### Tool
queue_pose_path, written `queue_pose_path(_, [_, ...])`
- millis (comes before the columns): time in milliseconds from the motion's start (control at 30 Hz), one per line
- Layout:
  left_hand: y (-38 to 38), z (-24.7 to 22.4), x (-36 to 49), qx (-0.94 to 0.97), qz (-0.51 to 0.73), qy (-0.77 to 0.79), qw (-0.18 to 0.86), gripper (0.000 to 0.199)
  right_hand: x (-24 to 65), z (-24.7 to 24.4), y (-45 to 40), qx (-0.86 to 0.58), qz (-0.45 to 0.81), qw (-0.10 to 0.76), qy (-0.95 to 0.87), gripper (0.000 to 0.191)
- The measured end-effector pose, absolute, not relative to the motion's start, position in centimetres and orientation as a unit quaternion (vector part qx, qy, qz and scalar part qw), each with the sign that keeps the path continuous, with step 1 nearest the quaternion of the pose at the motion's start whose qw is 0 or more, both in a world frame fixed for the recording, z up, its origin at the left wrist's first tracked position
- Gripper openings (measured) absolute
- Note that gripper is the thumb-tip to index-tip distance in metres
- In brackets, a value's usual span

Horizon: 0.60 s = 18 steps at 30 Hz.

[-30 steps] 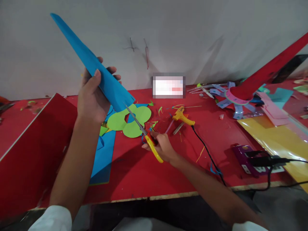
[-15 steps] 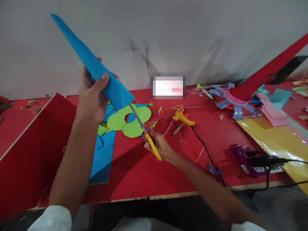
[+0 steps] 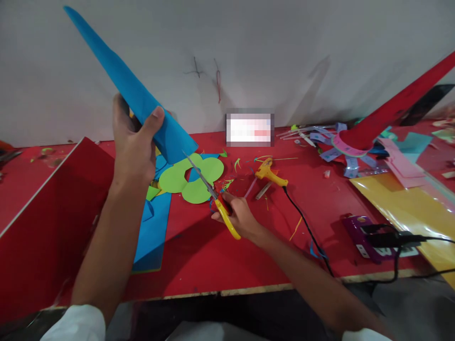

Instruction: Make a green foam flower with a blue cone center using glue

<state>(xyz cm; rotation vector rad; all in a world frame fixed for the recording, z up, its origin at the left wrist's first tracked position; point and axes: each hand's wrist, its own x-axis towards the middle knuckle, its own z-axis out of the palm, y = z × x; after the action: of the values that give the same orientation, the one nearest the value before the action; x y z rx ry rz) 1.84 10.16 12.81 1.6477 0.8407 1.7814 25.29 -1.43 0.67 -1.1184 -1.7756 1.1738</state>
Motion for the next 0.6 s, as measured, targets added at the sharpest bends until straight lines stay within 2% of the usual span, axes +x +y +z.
queue_pose_path(233, [10.4,12.6,2.5,0.598,0.694,0.297,0.27,0.051,25.2,1.0,-1.5,-0.467,0.436,0.348,-0.686,0.057])
queue_pose_path(600, [9.6,12.9,3.2,0.591,0.711,0.301,0.236,0.046,25.2,0.4,-1.4,-0.461,0.467,0.349,-0.669,0.058])
